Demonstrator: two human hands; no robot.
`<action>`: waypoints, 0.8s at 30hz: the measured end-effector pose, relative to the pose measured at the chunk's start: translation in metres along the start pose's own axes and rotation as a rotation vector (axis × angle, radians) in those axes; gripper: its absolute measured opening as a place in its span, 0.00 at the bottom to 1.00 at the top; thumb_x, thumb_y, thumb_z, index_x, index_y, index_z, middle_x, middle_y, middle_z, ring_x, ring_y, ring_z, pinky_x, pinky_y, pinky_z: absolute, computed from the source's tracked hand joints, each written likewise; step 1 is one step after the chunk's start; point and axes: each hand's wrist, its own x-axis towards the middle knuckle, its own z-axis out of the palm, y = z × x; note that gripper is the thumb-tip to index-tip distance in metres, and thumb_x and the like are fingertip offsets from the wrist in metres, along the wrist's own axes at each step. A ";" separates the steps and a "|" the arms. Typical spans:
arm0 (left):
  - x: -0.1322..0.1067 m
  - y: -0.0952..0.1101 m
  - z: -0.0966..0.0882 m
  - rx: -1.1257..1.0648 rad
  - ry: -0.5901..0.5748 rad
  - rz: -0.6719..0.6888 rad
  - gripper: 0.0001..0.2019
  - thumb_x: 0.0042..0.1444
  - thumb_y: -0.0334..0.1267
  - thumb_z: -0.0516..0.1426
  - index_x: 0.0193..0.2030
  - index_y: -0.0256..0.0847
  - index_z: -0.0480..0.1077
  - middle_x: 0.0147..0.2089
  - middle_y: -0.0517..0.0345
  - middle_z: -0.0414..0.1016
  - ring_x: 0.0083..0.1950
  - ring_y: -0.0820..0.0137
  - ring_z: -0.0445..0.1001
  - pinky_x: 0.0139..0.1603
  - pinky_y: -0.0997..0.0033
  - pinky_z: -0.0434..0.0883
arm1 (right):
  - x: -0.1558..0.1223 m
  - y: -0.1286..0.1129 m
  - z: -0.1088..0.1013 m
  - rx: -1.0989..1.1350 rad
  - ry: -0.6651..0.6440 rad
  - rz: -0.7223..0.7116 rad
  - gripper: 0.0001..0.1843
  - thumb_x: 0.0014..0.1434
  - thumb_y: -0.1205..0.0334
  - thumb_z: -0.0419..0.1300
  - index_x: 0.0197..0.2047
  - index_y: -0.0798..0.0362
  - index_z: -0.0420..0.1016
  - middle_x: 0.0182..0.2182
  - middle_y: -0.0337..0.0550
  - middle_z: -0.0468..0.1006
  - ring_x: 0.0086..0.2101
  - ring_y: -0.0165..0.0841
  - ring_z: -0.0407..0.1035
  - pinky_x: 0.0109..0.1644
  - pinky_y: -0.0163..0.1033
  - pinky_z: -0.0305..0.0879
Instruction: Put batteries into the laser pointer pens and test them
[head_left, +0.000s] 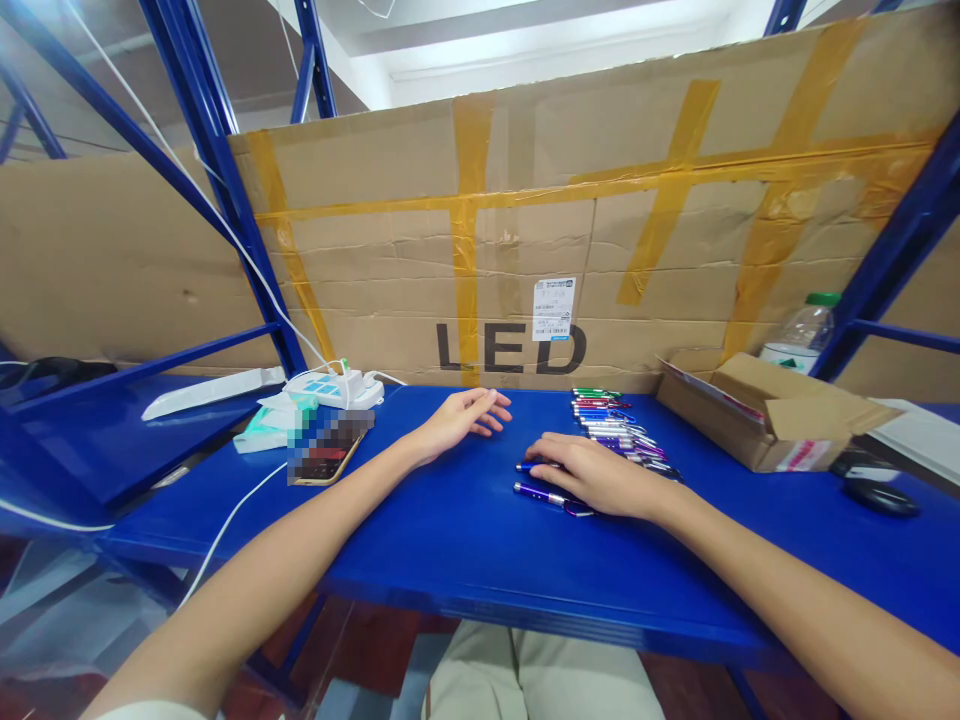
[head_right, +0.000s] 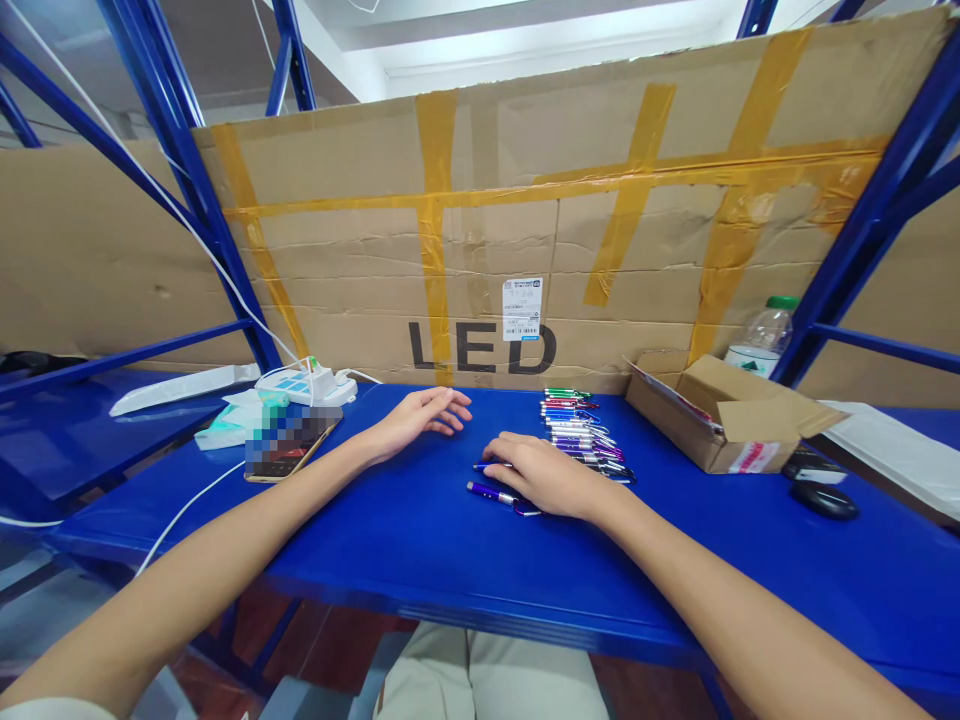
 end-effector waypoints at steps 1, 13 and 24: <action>0.000 -0.001 0.000 0.038 -0.008 0.013 0.31 0.67 0.66 0.60 0.55 0.36 0.79 0.51 0.40 0.83 0.46 0.60 0.81 0.48 0.61 0.75 | 0.000 0.000 0.000 0.001 0.000 0.011 0.16 0.78 0.49 0.54 0.51 0.49 0.77 0.47 0.48 0.81 0.47 0.43 0.76 0.52 0.46 0.69; -0.020 0.021 0.017 0.633 -0.076 0.327 0.18 0.74 0.50 0.57 0.41 0.40 0.81 0.40 0.56 0.82 0.41 0.67 0.77 0.45 0.68 0.69 | 0.001 0.001 -0.004 0.016 -0.013 0.022 0.11 0.75 0.53 0.59 0.41 0.50 0.73 0.40 0.44 0.82 0.39 0.38 0.74 0.44 0.41 0.63; -0.029 0.023 0.027 0.815 -0.289 0.365 0.15 0.70 0.54 0.62 0.46 0.43 0.78 0.47 0.55 0.77 0.49 0.64 0.77 0.51 0.65 0.70 | 0.001 0.008 -0.006 -0.191 0.016 0.052 0.13 0.77 0.61 0.54 0.40 0.51 0.74 0.40 0.47 0.83 0.38 0.39 0.74 0.42 0.40 0.61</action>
